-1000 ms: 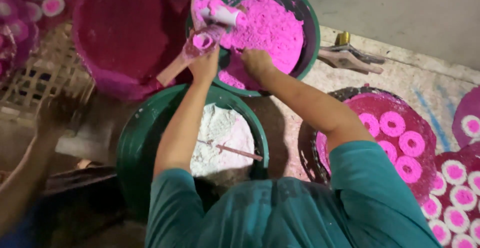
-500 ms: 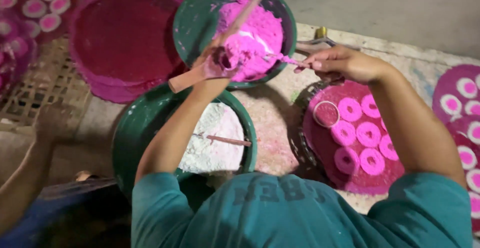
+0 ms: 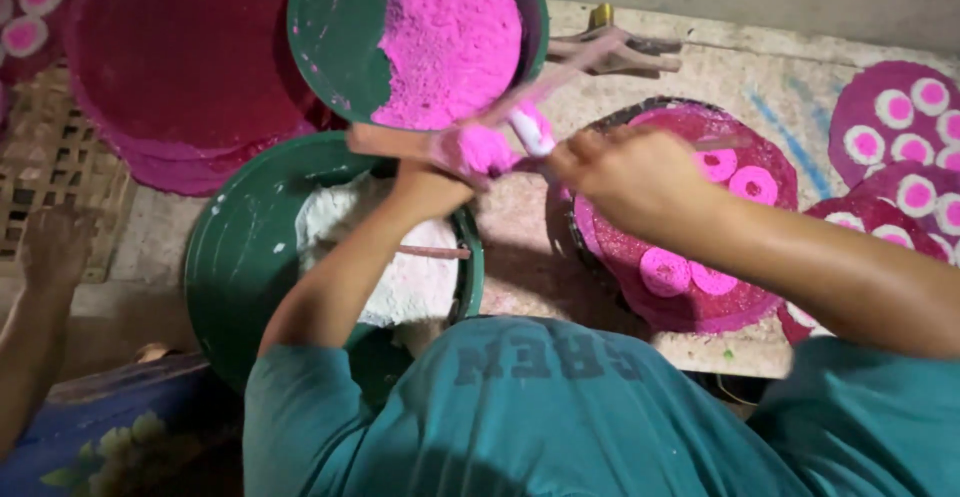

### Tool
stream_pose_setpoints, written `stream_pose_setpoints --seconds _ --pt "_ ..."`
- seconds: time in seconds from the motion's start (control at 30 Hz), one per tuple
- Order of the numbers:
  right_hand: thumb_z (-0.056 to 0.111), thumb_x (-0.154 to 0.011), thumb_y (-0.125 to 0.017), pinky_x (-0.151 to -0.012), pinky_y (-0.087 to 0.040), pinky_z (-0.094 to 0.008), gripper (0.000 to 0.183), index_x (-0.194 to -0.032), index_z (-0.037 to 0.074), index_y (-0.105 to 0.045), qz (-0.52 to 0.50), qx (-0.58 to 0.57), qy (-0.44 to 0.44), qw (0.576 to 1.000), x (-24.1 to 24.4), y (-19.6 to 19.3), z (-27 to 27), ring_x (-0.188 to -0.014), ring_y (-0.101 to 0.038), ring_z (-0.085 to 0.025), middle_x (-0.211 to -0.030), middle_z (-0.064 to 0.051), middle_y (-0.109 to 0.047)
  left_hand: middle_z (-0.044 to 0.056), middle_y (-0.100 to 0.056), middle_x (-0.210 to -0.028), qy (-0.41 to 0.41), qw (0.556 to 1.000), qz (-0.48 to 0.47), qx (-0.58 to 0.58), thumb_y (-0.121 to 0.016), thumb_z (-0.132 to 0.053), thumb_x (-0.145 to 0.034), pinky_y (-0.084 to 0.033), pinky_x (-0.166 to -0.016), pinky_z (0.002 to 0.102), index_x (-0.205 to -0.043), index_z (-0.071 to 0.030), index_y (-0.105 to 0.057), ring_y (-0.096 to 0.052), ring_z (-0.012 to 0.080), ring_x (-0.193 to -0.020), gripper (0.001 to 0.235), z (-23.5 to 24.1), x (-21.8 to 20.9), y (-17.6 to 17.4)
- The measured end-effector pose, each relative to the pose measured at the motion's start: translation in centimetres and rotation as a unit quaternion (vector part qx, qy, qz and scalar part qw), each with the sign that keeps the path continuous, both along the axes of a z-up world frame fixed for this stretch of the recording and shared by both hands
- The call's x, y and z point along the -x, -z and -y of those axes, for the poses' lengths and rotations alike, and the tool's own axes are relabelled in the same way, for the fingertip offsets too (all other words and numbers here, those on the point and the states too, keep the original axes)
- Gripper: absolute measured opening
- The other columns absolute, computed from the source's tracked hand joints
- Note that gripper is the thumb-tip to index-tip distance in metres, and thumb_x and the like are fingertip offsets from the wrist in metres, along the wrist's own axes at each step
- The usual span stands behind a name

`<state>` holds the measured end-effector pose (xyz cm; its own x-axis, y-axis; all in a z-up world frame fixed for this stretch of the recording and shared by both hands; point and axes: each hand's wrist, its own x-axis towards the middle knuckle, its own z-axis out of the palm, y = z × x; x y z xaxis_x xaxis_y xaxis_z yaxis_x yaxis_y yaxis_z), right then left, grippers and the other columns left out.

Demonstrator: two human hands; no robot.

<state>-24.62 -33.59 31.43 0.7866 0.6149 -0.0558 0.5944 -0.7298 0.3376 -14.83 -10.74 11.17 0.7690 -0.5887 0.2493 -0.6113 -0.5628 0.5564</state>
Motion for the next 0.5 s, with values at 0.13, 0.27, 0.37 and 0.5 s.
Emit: stream_pose_setpoints --seconds 0.13,0.27,0.37,0.5 --pt "0.013 -0.088 -0.058 -0.046 -0.053 -0.040 0.028 -0.114 0.016 -0.068 0.037 -0.040 0.056 0.997 1.7 -4.7 2.7 -0.064 -0.071 -0.025 -0.091 -0.004 -0.069 0.011 -0.069 -0.124 -0.079 0.995 -0.002 -0.054 -0.069 -0.035 -0.094 -0.053 -0.093 0.043 -0.134 -0.020 -0.062 -0.067 0.0312 -0.111 0.044 -2.0 -1.2 -2.8" --pt "0.017 -0.086 -0.058 -0.044 -0.053 -0.035 0.030 -0.115 0.013 -0.067 0.079 0.001 -0.018 0.997 -0.3 1.6 0.7 -0.063 -0.071 -0.023 -0.085 -0.005 -0.068 0.014 -0.066 -0.128 -0.118 0.968 -0.204 0.092 -0.060 -0.035 -0.094 -0.058 -0.081 0.046 -0.149 -0.019 -0.051 -0.071 0.0372 -0.098 0.057 0.2 0.5 -3.8" --pt "0.017 -0.094 -0.057 -0.046 -0.052 -0.034 0.023 -0.112 0.006 -0.067 0.093 0.028 -0.042 0.994 -0.6 5.5 -1.1 -0.061 -0.069 -0.021 -0.081 -0.005 -0.066 0.020 -0.062 -0.133 -0.076 0.989 -0.094 0.089 -0.063 -0.034 -0.093 -0.053 -0.091 0.046 -0.149 -0.011 -0.048 -0.065 0.0384 -0.110 0.061 1.5 1.3 -3.7" --pt "0.015 -0.090 -0.058 -0.039 -0.052 -0.037 0.026 -0.113 0.006 -0.066 0.000 -0.025 0.022 0.999 0.9 3.3 0.9 -0.054 -0.068 -0.022 -0.082 -0.006 -0.066 0.015 -0.066 -0.134 -0.021 0.999 0.015 -0.037 -0.067 -0.029 -0.092 -0.052 -0.100 0.041 -0.116 -0.021 -0.067 -0.063 0.0336 -0.120 0.025 0.4 0.7 -2.8"
